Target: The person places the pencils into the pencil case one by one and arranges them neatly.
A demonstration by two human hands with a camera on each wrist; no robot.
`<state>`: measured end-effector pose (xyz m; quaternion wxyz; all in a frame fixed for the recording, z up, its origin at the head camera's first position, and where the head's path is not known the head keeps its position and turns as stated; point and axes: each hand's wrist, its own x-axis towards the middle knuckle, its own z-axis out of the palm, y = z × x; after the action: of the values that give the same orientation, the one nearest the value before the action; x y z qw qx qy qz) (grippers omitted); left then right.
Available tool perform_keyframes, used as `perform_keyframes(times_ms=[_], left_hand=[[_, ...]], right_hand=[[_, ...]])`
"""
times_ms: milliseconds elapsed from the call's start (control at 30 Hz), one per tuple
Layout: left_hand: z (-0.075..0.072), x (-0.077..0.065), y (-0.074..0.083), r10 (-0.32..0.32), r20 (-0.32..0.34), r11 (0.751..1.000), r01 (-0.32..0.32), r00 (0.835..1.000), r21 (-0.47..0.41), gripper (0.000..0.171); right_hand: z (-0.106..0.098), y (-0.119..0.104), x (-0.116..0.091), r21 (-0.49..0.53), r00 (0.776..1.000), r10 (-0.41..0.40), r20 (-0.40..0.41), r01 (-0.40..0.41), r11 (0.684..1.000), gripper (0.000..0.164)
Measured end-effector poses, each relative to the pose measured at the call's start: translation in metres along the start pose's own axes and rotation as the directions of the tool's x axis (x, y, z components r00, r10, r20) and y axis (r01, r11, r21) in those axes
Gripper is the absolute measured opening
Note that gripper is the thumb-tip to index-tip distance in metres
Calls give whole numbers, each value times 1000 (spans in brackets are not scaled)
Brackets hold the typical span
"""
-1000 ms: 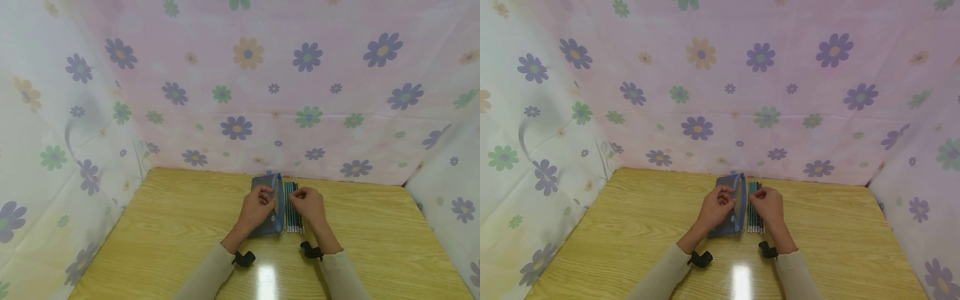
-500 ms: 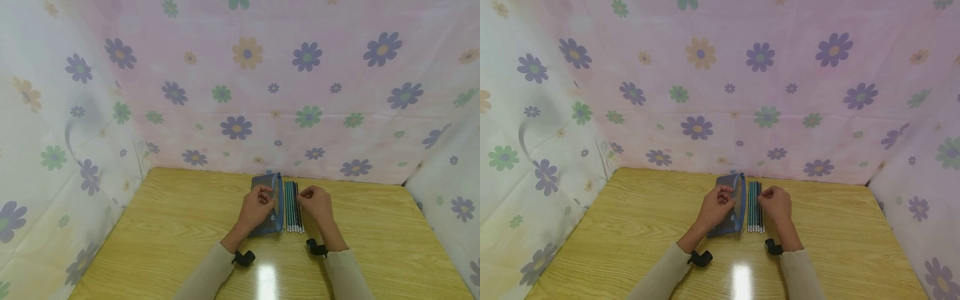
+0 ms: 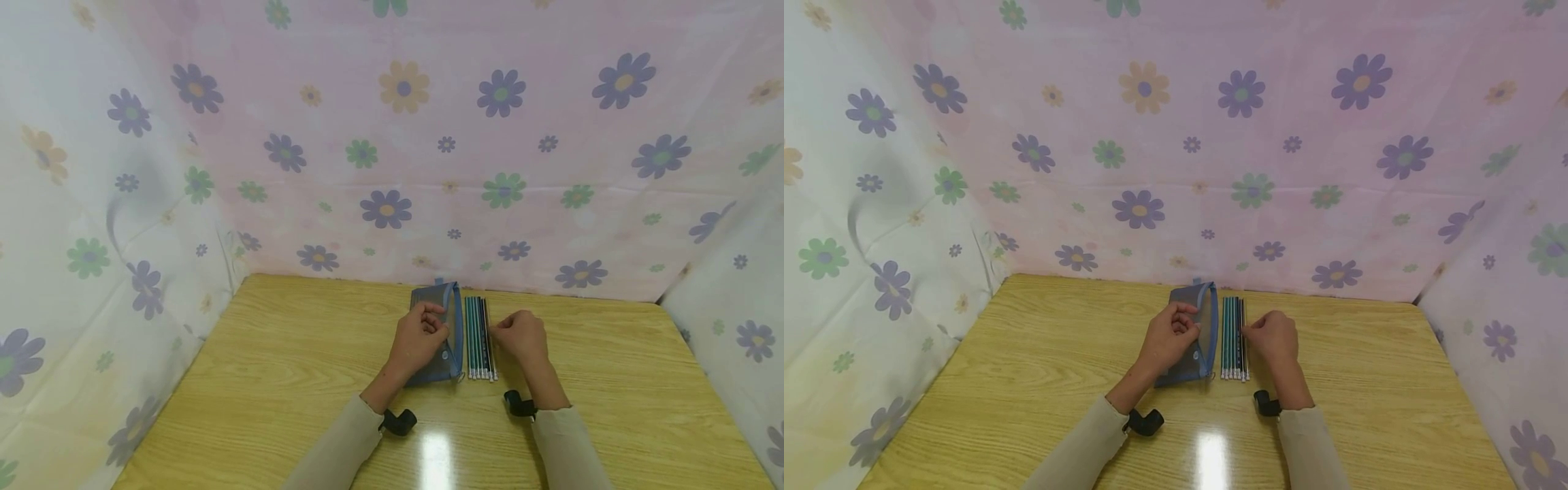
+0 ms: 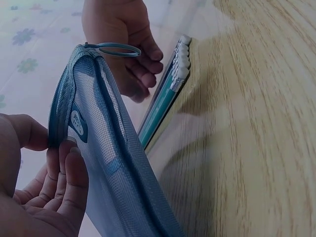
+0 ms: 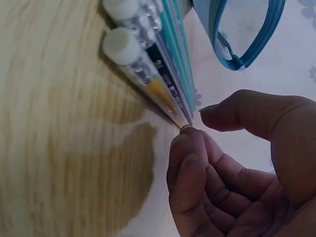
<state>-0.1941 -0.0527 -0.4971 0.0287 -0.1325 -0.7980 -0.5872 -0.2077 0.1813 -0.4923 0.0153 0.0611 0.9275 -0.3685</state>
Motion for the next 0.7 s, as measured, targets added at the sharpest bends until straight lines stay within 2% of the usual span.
perform_keyframes(times_ms=[333, 700], left_hand=[[-1, 0, -1, -8, 1, 1000, 8, 1000, 4, 25], [-1, 0, -1, -14, -2, 1000, 14, 1000, 0, 24]], right_hand=[[4, 3, 1, -35, 999, 33, 13, -32, 999, 32], [6, -1, 0, -91, 994, 107, 2, -107, 990, 49]])
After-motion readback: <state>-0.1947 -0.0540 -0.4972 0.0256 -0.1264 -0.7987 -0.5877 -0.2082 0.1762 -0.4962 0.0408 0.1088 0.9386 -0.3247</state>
